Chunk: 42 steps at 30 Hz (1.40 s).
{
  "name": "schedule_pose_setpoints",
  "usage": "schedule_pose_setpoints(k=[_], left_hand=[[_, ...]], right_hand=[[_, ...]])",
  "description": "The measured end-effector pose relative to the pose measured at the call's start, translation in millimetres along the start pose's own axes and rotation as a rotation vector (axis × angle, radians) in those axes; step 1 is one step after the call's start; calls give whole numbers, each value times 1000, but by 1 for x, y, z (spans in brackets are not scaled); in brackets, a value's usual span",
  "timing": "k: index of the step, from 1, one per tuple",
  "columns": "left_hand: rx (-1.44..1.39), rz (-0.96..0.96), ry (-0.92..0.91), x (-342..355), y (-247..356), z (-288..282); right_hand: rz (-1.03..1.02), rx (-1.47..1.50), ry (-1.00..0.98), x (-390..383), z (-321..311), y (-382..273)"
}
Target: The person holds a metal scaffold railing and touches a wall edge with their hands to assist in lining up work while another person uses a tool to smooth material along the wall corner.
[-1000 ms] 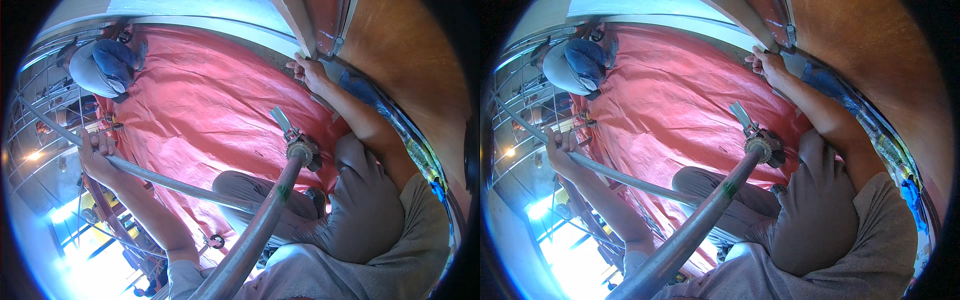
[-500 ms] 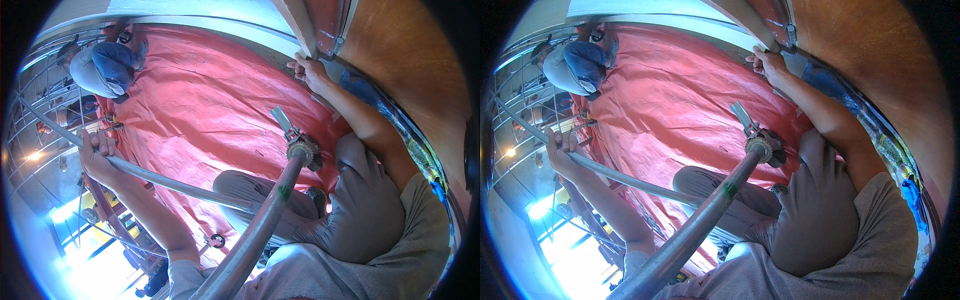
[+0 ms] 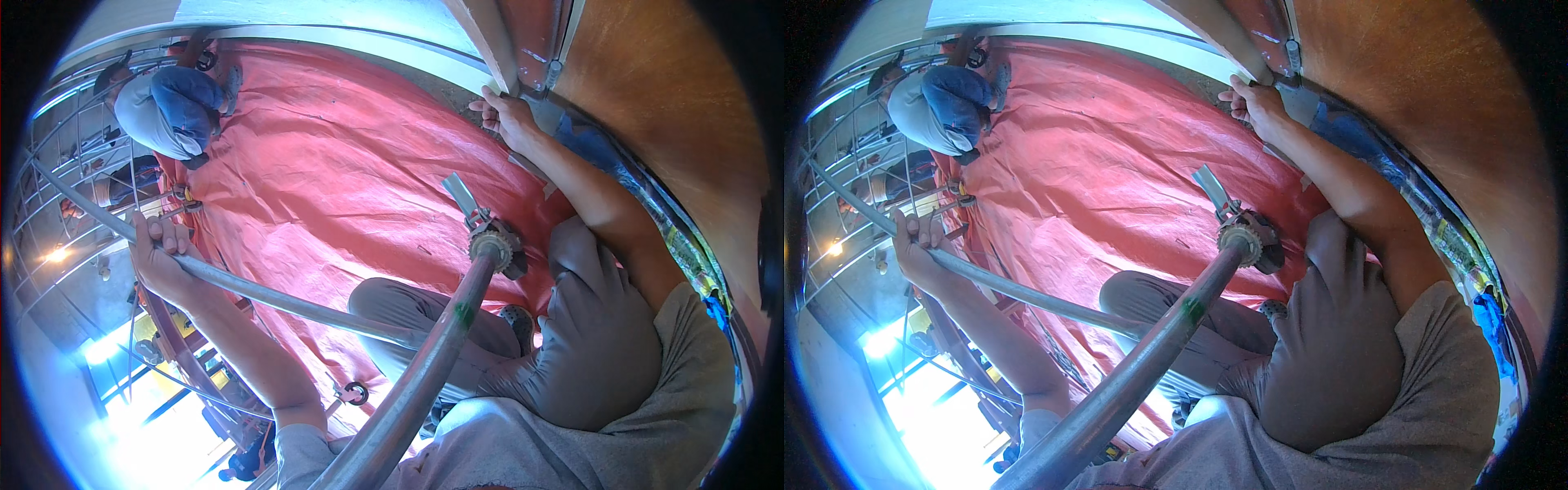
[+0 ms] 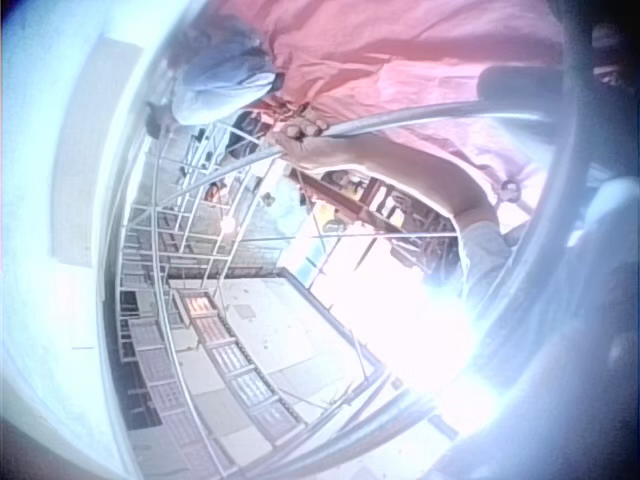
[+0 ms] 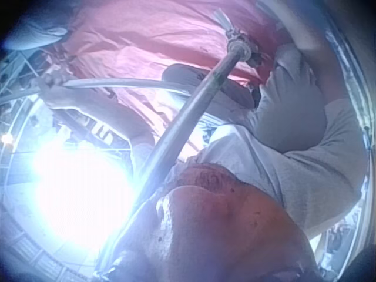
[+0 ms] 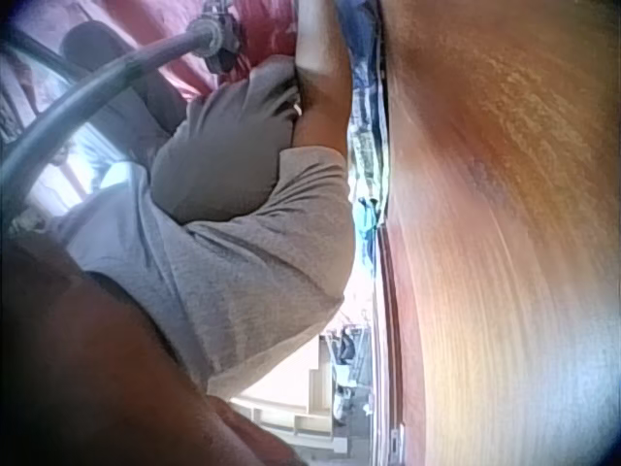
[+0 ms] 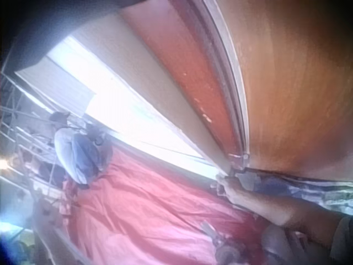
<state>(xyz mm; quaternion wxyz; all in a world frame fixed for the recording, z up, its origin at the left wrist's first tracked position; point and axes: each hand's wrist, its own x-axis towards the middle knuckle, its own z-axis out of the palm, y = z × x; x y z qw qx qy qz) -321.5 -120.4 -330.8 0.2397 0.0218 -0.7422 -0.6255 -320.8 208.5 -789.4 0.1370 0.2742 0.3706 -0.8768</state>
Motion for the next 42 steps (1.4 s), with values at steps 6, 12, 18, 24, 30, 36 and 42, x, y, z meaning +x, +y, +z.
schedule_pose_setpoints(k=[6, 12, 18, 24, 30, 36, 42], left_hand=[[-2, -5, 0, -1, 1, 2], [2, -3, -6, -1, 1, 1], [0, -4, 1, 0, 1, 0], [-11, -11, -16, 1, 0, -1], [6, -5, 7, -2, 1, 4], [3, -2, -10, -1, 1, 2], [9, -12, 14, -3, 2, 6]], right_hand=[[-2, -12, -5, -3, 2, -2], [4, -13, -1, -2, 1, -2], [6, -14, -2, -2, 2, -1], [3, -10, -1, -3, 1, -2], [-1, -10, 2, -5, 2, -3], [-7, -21, 2, -3, 2, -2], [1, -18, -7, -2, 1, -1]])
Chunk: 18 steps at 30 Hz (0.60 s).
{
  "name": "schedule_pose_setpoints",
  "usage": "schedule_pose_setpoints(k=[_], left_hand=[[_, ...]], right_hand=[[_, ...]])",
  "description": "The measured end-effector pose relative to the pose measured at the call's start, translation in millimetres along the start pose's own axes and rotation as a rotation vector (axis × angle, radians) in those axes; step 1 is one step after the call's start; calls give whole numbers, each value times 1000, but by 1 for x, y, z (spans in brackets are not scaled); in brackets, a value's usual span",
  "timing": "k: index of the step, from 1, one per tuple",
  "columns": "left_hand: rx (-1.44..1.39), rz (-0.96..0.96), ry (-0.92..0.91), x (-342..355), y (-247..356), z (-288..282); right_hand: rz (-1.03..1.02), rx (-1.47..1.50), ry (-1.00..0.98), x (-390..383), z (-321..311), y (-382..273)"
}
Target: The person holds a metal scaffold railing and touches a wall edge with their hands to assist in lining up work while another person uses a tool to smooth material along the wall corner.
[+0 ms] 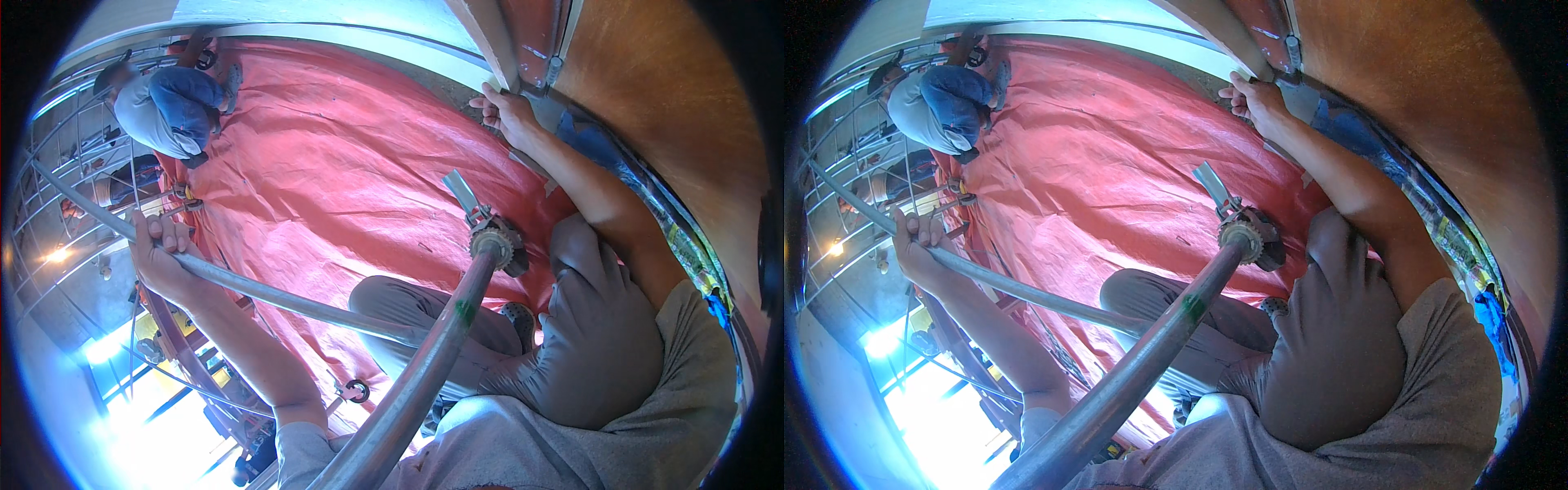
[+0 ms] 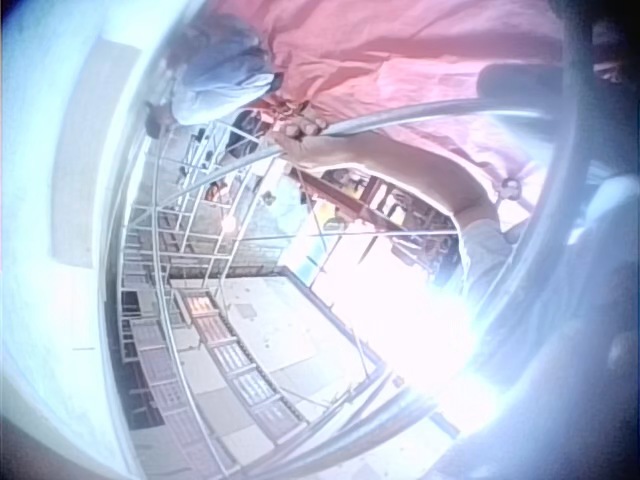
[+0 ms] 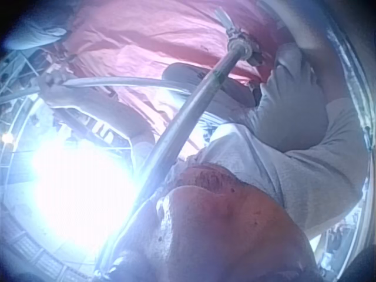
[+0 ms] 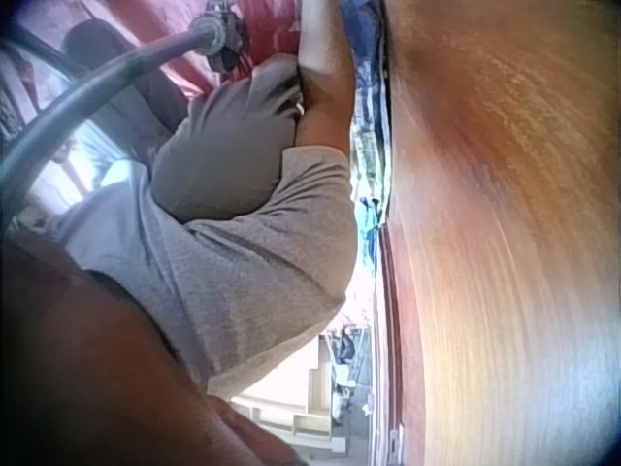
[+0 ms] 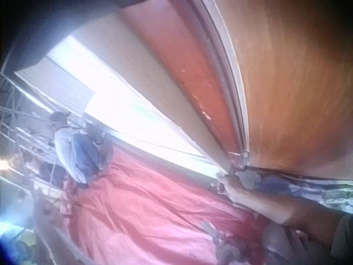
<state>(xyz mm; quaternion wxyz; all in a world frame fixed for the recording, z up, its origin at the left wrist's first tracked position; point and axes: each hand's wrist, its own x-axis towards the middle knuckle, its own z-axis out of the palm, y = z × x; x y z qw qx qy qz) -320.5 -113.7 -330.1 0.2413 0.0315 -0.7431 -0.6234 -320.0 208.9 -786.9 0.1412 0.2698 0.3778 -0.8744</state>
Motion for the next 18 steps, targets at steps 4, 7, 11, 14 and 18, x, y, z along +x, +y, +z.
schedule_pose_setpoints(k=[4, 7, 11, 14, 18], left_hand=[[-7, -5, -21, 3, -1, -4], [-7, -9, -27, 3, -1, -4], [5, -7, -8, 2, 0, -2], [19, -6, -5, 1, 0, 0], [8, -2, -5, 2, -1, -2]], right_hand=[[-3, -21, 10, 0, 1, 0], [1, -18, 12, 0, 0, 0], [0, -15, 17, 1, 1, 0], [9, -7, 24, 1, 3, 1], [-17, 0, 40, 4, 1, 3]])
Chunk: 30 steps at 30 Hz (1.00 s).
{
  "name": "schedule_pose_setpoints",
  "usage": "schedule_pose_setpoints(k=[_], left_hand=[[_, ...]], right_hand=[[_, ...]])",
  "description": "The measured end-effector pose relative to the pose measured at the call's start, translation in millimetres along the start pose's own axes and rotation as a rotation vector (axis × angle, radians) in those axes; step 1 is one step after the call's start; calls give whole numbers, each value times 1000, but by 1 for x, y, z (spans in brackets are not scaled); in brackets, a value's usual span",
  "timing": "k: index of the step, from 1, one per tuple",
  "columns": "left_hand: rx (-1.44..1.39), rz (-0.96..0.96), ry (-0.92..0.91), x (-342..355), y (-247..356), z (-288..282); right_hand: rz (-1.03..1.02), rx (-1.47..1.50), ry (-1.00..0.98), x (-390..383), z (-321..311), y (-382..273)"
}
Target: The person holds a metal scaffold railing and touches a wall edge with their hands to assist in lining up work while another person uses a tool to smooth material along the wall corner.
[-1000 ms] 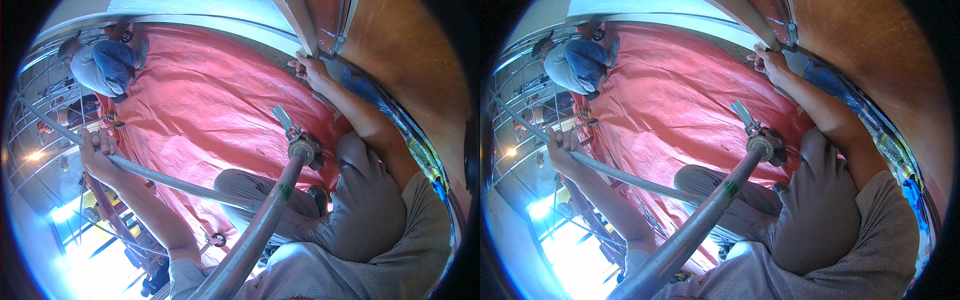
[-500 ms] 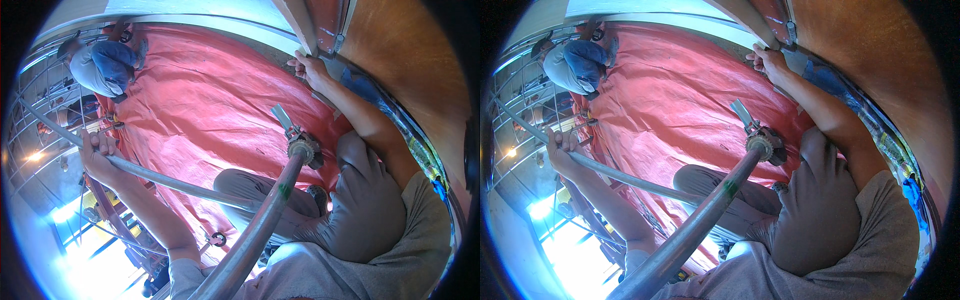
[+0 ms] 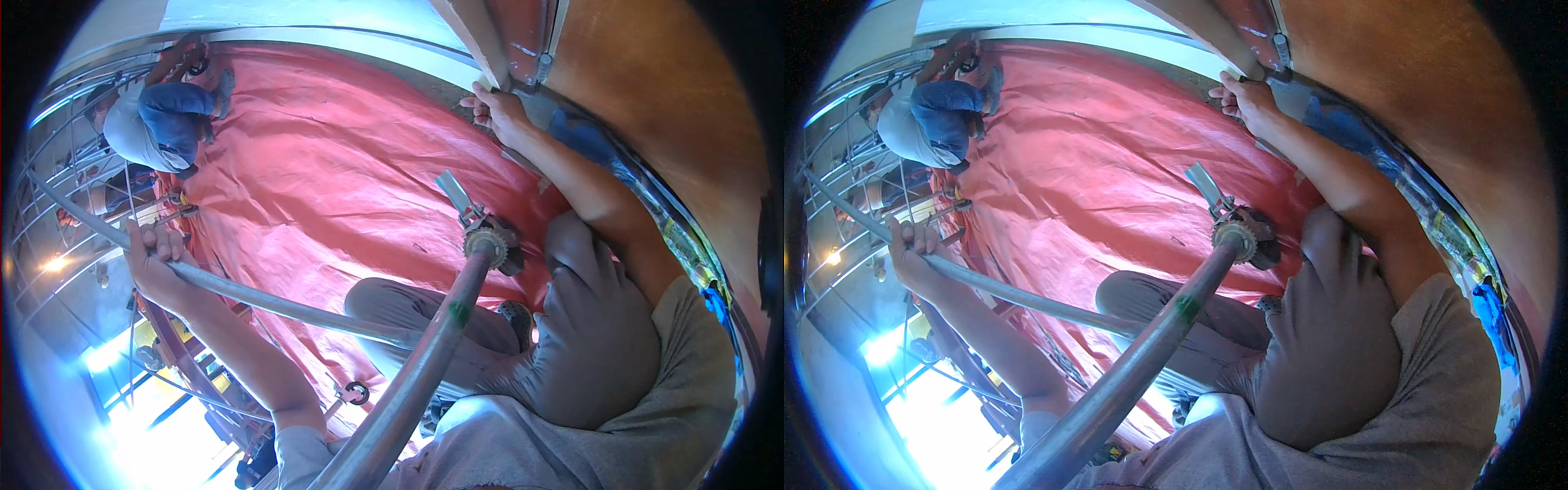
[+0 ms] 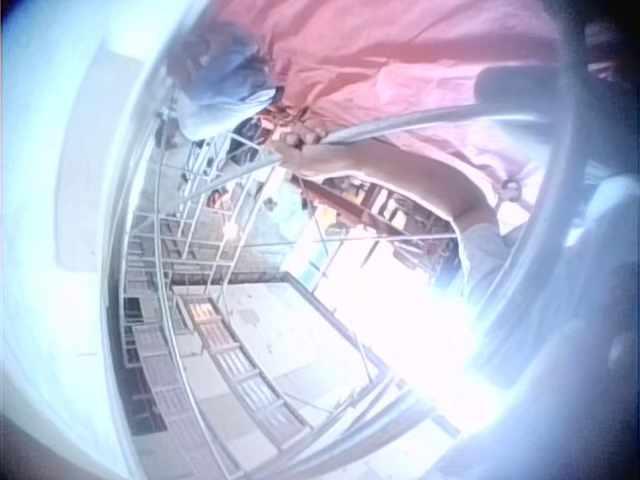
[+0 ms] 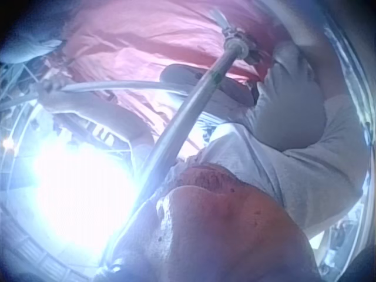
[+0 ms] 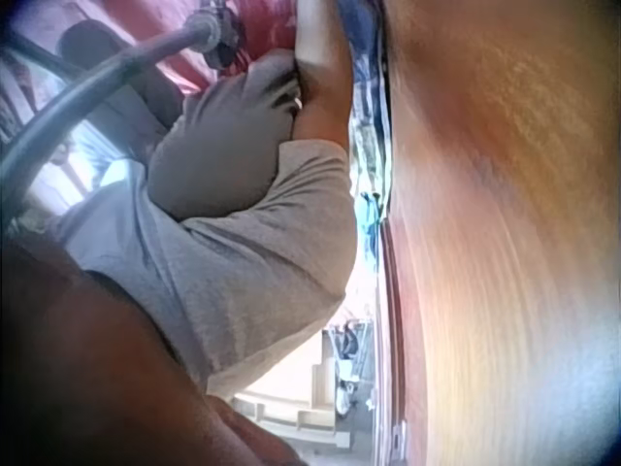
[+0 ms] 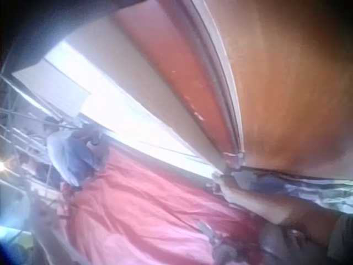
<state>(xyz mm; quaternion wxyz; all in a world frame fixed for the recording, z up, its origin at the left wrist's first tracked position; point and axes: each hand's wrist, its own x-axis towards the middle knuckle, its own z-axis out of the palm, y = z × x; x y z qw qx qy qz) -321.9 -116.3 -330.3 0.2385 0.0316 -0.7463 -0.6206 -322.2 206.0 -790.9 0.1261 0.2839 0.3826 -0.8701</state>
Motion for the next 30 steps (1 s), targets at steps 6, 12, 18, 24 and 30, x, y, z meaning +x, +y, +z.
schedule_pose_setpoints(k=[6, 12, 18, 24, 30], left_hand=[[2, 3, -2, -1, 0, 2], [1, 4, -10, -1, 0, 1], [-7, 13, -10, -2, -1, 1], [10, 9, -21, -1, 0, 0], [-14, 6, -45, 2, -2, -3]], right_hand=[[1, -4, -15, -3, 1, -2], [4, -7, -20, -4, 0, -2], [5, -17, -14, -4, 0, -2], [18, -14, -12, -3, 1, -3], [12, -9, -38, -3, -2, -3]])
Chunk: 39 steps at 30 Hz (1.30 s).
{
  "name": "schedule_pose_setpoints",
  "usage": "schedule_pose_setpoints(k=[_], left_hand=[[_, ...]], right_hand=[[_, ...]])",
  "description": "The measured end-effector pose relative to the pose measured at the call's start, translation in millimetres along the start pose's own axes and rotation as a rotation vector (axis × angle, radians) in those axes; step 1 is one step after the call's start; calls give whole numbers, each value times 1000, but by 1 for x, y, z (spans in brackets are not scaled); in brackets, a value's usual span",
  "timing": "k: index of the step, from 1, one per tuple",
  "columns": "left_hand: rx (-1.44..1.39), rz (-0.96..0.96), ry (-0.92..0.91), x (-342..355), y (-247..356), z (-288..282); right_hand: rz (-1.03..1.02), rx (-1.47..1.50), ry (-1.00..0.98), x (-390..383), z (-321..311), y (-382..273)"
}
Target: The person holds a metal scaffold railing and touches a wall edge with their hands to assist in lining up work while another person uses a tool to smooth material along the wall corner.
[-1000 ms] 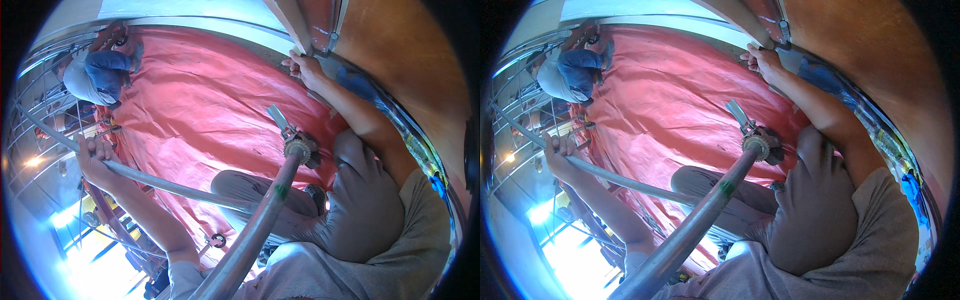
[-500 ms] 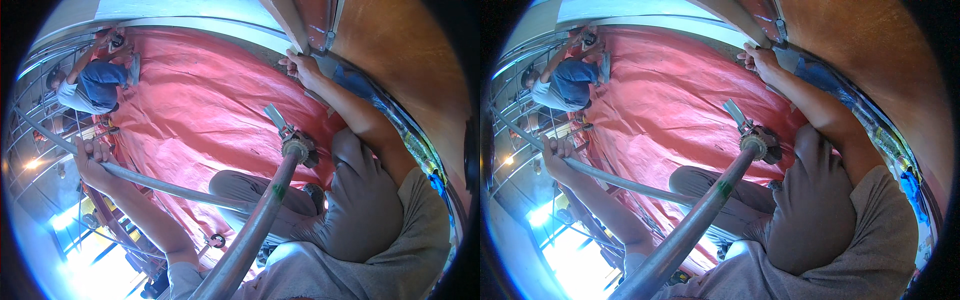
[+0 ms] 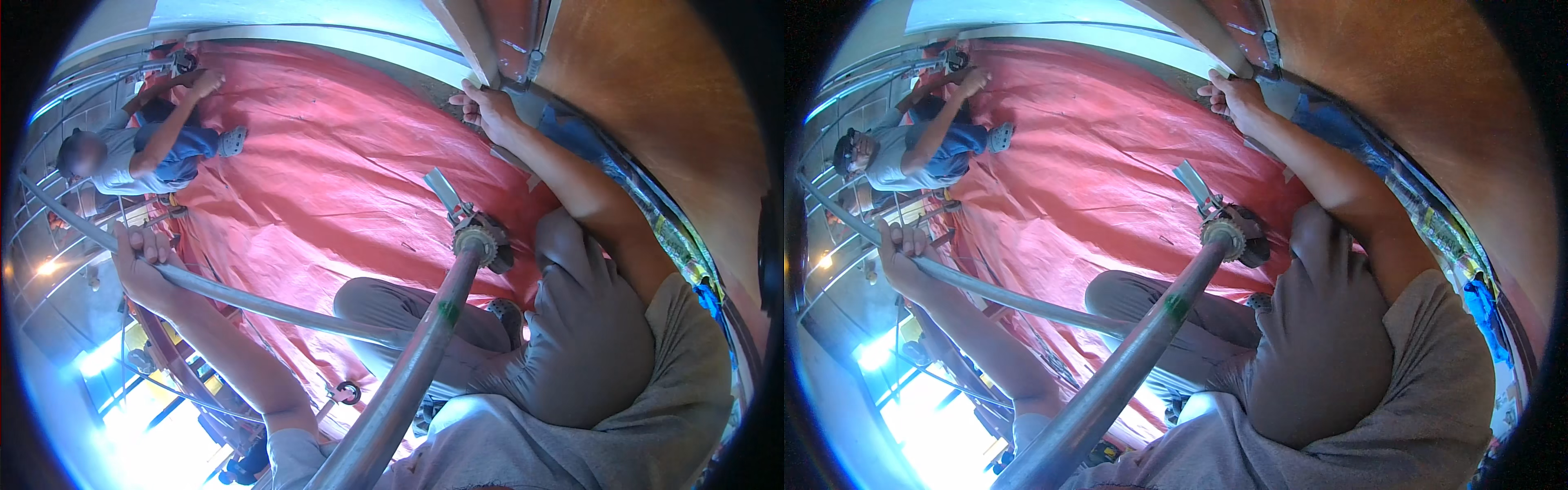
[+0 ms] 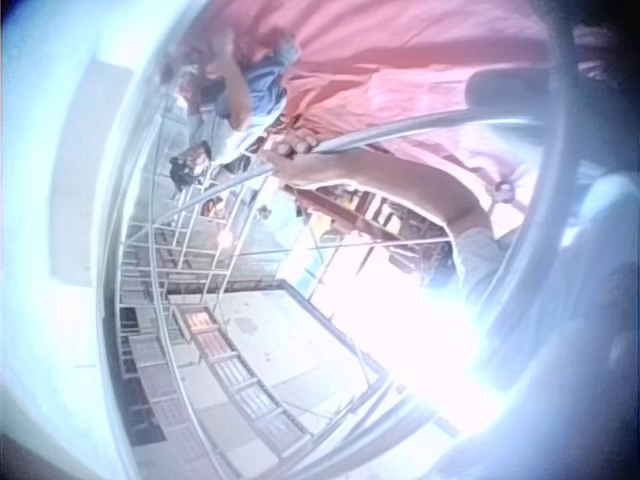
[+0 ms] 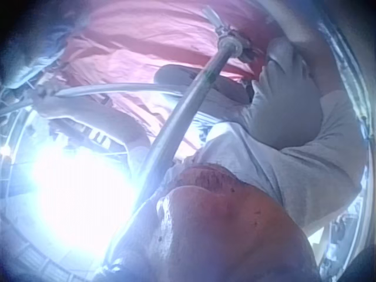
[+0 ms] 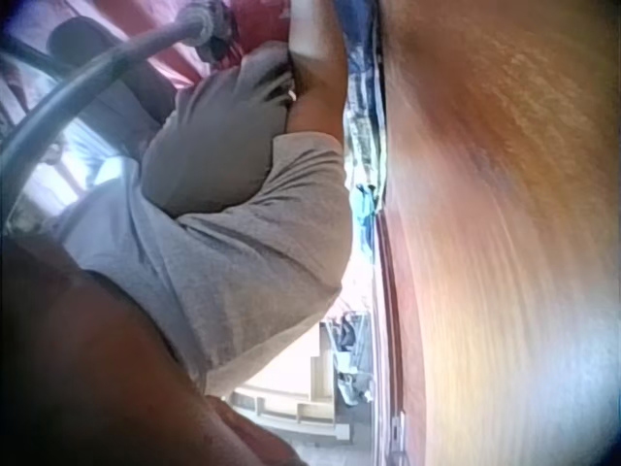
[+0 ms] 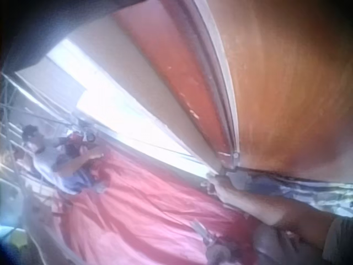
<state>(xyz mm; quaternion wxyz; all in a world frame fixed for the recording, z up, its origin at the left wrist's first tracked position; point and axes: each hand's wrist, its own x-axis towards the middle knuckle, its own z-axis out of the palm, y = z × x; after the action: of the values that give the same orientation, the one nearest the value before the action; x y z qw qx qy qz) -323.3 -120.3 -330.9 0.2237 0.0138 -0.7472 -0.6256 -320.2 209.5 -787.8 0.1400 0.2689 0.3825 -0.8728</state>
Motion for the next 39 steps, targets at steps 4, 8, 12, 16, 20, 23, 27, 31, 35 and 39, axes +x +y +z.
schedule_pose_setpoints(k=[4, 8, 12, 16, 20, 23, 27, 31, 35, 39], left_hand=[[14, -1, 22, -2, -1, 6], [23, 15, 20, -3, 11, -1], [5, -10, 14, -3, 0, 4], [6, -4, 10, -4, 2, 4], [7, -1, 18, -2, 0, 1], [6, -7, 32, -3, 2, 2], [-5, -11, 26, 0, 1, -1], [15, -6, 56, -3, 1, 5], [8, 6, 55, -1, 2, 6], [16, 6, 63, -1, 0, 5]], right_hand=[[-10, -7, 12, -1, -1, -1], [1, -1, -21, 0, 10, -1], [-4, 2, 5, 0, -1, -1], [-8, 3, -6, -1, 0, -1], [-3, 4, 12, -1, -1, 0], [7, -4, 43, -2, 5, -1], [-7, 16, 37, -1, 4, -2], [5, 11, 25, -1, 3, 0], [3, 15, 7, 3, -2, 2], [14, 16, 23, 3, 0, 3]])
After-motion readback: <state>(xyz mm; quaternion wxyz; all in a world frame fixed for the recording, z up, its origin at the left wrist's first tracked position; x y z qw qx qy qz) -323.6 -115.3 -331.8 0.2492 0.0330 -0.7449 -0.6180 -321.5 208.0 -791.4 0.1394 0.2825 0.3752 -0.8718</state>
